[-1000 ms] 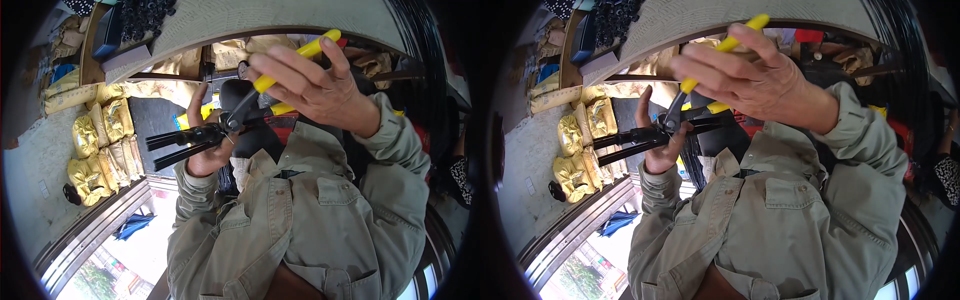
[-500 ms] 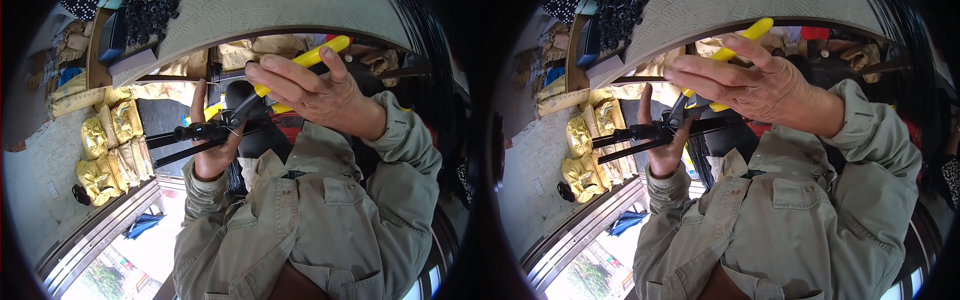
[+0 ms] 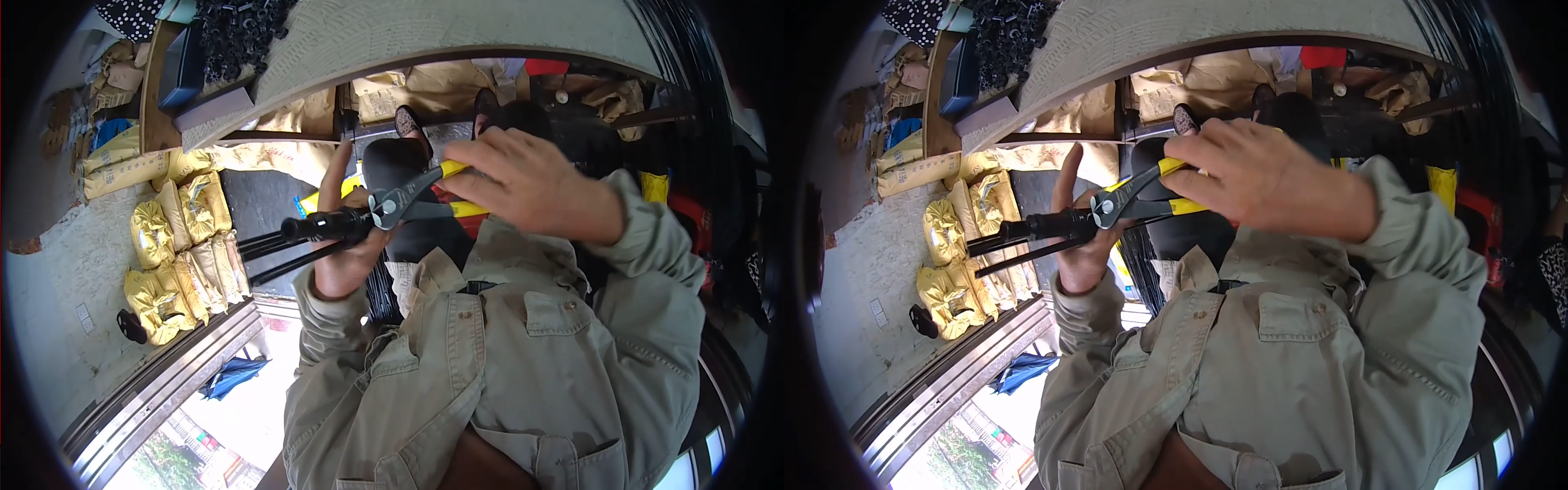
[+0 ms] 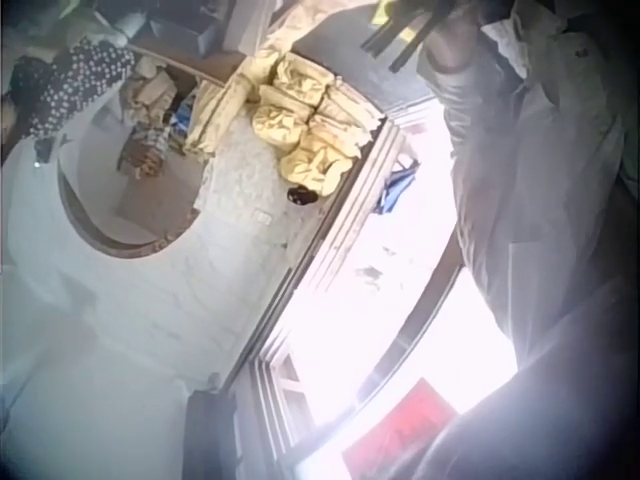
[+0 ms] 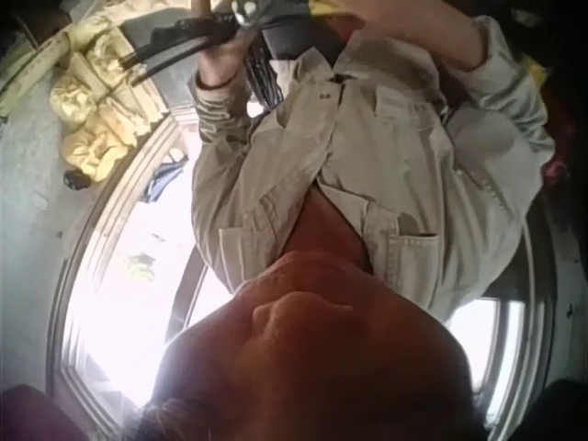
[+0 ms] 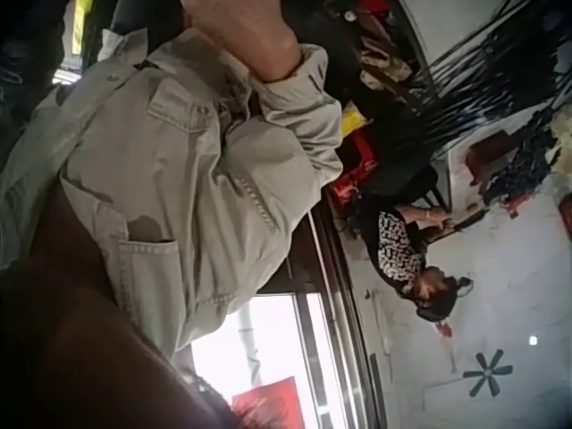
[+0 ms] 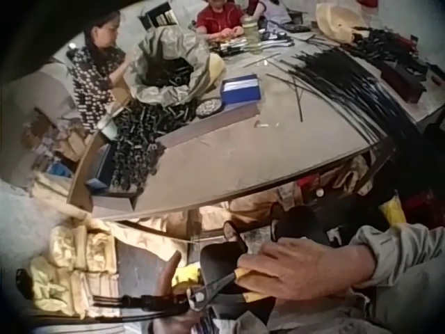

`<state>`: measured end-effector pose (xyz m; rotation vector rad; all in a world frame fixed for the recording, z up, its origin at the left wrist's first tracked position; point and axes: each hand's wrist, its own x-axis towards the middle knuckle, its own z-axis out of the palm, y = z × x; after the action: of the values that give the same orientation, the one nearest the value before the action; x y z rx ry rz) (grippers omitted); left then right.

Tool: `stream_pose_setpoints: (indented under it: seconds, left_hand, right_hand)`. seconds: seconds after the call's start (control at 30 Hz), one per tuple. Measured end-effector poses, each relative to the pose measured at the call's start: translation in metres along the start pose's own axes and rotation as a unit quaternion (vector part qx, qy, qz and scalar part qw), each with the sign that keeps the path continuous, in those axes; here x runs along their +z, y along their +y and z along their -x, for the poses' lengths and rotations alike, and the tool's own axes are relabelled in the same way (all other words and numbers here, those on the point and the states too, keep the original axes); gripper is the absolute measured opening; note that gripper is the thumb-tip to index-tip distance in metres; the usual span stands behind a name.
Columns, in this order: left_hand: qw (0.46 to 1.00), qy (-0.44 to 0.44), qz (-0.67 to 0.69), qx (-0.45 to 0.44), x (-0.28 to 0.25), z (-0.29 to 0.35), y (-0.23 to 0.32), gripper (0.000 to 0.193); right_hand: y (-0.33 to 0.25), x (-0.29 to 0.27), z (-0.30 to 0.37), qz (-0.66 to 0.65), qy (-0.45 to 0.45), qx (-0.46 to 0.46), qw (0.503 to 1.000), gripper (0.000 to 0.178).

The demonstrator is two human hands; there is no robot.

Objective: Assembling bundles of thin cables with connectors and crimping them using a manual tool.

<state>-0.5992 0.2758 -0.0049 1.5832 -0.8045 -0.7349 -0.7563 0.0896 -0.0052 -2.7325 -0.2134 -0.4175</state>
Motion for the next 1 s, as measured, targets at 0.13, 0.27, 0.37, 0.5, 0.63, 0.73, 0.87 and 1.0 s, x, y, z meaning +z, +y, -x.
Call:
stream_pose_setpoints:
  seconds: [0.13, 0.27, 0.37, 0.5, 0.63, 0.73, 0.87, 1.0]
  left_hand:
    - [0.978, -0.189, 0.083, 0.041, -0.010, 0.001, -0.003, 0.082]
    - [0.968, -0.200, 0.106, 0.108, -0.004, 0.001, -0.020, 0.075]
    - [0.988, -0.053, 0.065, 0.133, 0.007, 0.007, -0.018, 0.061]
    - [0.972, -0.180, 0.140, 0.057, 0.000, 0.004, -0.017, 0.054]
    - [0.961, -0.206, 0.120, 0.141, 0.002, -0.007, -0.018, 0.051]
    - [0.981, -0.103, 0.102, 0.126, 0.010, 0.003, -0.025, 0.051]
    - [0.986, -0.006, 0.049, 0.161, 0.016, 0.006, -0.028, 0.049]
    - [0.987, 0.021, 0.051, 0.151, 0.015, 0.009, -0.026, 0.047]
  right_hand:
    - [0.022, -0.032, -0.008, -0.592, -0.385, 0.156, 0.691, 0.042]
    - [0.018, -0.020, 0.005, -0.651, -0.321, 0.174, 0.665, 0.050]
    - [0.003, -0.011, 0.013, -0.217, -0.092, 0.034, 0.971, 0.054]
    - [0.013, -0.025, 0.016, -0.440, -0.249, 0.122, 0.854, 0.056]
    - [0.014, -0.034, 0.011, -0.626, -0.274, 0.170, 0.710, 0.049]
    - [0.001, -0.030, 0.012, -0.433, -0.193, 0.122, 0.872, 0.041]
    - [-0.004, -0.023, 0.006, 0.027, -0.053, 0.034, 0.998, 0.032]
    - [-0.002, -0.026, -0.007, 0.111, 0.019, 0.011, 0.994, 0.029]
